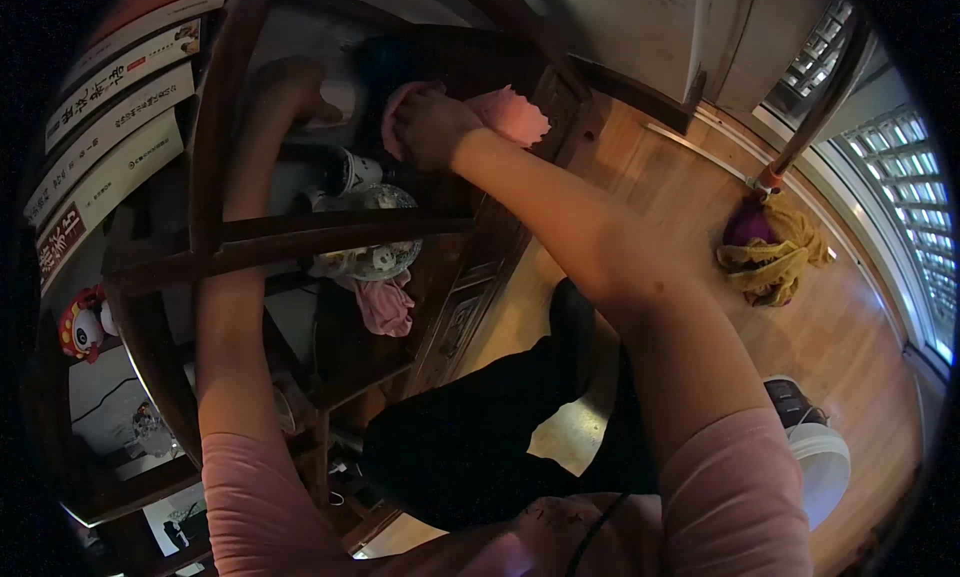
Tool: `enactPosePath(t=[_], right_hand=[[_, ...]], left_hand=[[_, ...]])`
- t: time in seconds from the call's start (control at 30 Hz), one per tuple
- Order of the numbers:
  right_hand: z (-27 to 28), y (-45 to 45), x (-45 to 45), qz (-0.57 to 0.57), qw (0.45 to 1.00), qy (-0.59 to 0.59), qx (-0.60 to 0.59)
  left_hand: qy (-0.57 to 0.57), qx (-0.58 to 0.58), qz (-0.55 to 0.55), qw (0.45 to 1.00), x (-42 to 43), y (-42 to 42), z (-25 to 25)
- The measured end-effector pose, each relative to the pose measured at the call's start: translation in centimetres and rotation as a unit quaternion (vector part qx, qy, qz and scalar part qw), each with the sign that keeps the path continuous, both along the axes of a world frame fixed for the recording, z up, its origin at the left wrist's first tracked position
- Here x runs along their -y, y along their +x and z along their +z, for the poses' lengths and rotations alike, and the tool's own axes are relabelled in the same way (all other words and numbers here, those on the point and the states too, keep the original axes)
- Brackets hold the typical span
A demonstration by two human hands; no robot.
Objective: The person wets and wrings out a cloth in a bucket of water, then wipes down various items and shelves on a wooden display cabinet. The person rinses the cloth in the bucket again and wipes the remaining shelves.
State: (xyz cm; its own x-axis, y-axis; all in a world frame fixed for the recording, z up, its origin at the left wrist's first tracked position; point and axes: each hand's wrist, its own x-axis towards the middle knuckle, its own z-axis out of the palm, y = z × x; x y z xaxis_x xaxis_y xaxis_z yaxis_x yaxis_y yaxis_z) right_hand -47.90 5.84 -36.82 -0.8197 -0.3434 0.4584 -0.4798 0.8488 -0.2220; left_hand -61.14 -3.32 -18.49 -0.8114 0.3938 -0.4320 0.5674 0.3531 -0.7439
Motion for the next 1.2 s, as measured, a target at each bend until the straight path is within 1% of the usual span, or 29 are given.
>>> enactPosePath(t=[0.1,0.17,0.23,0.27,0.33,0.37,0.43,0.47,0.53,0.57,0.63,0.67,0.73,0.77,0.8,0.83,0.87,0.93,0.97,1.0,1.03,1.07,1.13,1.17,1.2], right_hand=[[0.3,-2.7,2.1,0.006,1.000,0.028,0.001],[0.5,-4.9,4.0,0.016,0.999,0.048,0.011],[0.9,-6.7,5.8,-0.005,0.997,0.020,0.081],[0.8,-7.5,5.8,-0.004,0.996,0.020,0.083],[1.2,-8.7,5.7,0.081,0.984,-0.043,0.153],[1.4,-8.5,5.5,0.085,0.984,-0.042,0.154],[1.9,-8.0,4.1,0.144,0.982,0.016,0.117],[2.7,-7.5,3.4,0.145,0.983,0.019,0.115],[3.4,-6.2,2.5,0.142,0.952,-0.067,0.263],[3.2,-6.0,2.0,0.140,0.953,-0.065,0.262],[2.6,-5.0,0.9,0.183,0.927,-0.176,0.275],[2.3,-4.2,0.4,0.182,0.928,-0.173,0.275],[1.6,-2.2,-0.6,0.135,0.887,-0.343,0.278],[0.5,-2.1,-1.2,0.133,0.889,-0.341,0.277],[-0.5,-2.0,-1.7,0.125,0.949,-0.246,0.154],[-1.0,-1.8,-2.4,0.115,0.983,-0.143,0.027],[-1.4,-1.4,-3.1,0.114,0.983,-0.142,0.026],[-1.5,-0.1,-4.2,0.080,0.975,-0.191,0.076],[-1.2,0.5,-5.0,0.080,0.975,-0.191,0.076],[-0.9,1.0,-5.8,0.110,0.954,-0.247,0.129],[-0.9,1.2,-6.0,0.139,0.925,-0.302,0.181],[-0.9,1.1,-5.9,0.141,0.925,-0.302,0.181],[-1.3,0.7,-5.7,0.114,0.952,-0.254,0.128],[-1.7,0.5,-5.6,0.114,0.952,-0.255,0.126],[-1.9,0.3,-5.4,0.109,0.952,-0.262,0.113]], left_hand=[[0.011,-0.020,0.003,1.000,-0.3,1.2,1.0],[0.038,-0.011,-0.012,0.999,0.6,0.4,0.3],[0.037,-0.010,-0.016,0.999,1.1,0.3,-0.1],[0.036,-0.009,-0.021,0.999,1.2,0.3,-0.2],[0.044,0.000,-0.022,0.999,1.3,0.1,-0.5],[0.052,0.009,-0.025,0.998,1.4,0.1,-0.6],[0.041,-0.003,-0.006,0.999,1.6,-0.3,-1.1],[0.031,-0.014,0.009,0.999,1.6,-0.6,-1.5],[0.027,-0.001,-0.010,1.000,1.7,-0.7,-2.3],[0.022,0.009,-0.031,0.999,1.6,-0.7,-2.4],[0.015,0.010,-0.022,1.000,1.4,-0.6,-3.2],[0.007,0.009,-0.014,1.000,0.8,0.0,-3.3],[-0.010,0.008,0.003,1.000,0.0,1.0,-3.7],[-0.018,0.007,0.010,1.000,-0.2,1.2,-3.9],[-0.016,0.007,0.008,1.000,-0.3,1.4,-4.0],[-0.028,0.021,0.010,0.999,-0.2,1.3,-4.2],[-0.041,0.036,0.012,0.998,0.0,1.2,-4.4],[-0.046,0.041,0.014,0.998,0.0,1.0,-4.5],[-0.052,0.046,0.017,0.997,0.2,0.7,-4.5],[-0.052,0.046,0.017,0.997,0.5,0.6,-4.7],[-0.015,0.053,-0.011,0.998,1.0,0.3,-5.0],[0.021,0.060,-0.039,0.997,1.5,0.1,-5.2],[0.091,0.071,-0.096,0.989,2.1,0.2,-5.1],[0.126,0.076,-0.126,0.981,2.0,0.4,-4.7],[0.124,0.073,-0.127,0.981,2.2,0.9,-4.4]])
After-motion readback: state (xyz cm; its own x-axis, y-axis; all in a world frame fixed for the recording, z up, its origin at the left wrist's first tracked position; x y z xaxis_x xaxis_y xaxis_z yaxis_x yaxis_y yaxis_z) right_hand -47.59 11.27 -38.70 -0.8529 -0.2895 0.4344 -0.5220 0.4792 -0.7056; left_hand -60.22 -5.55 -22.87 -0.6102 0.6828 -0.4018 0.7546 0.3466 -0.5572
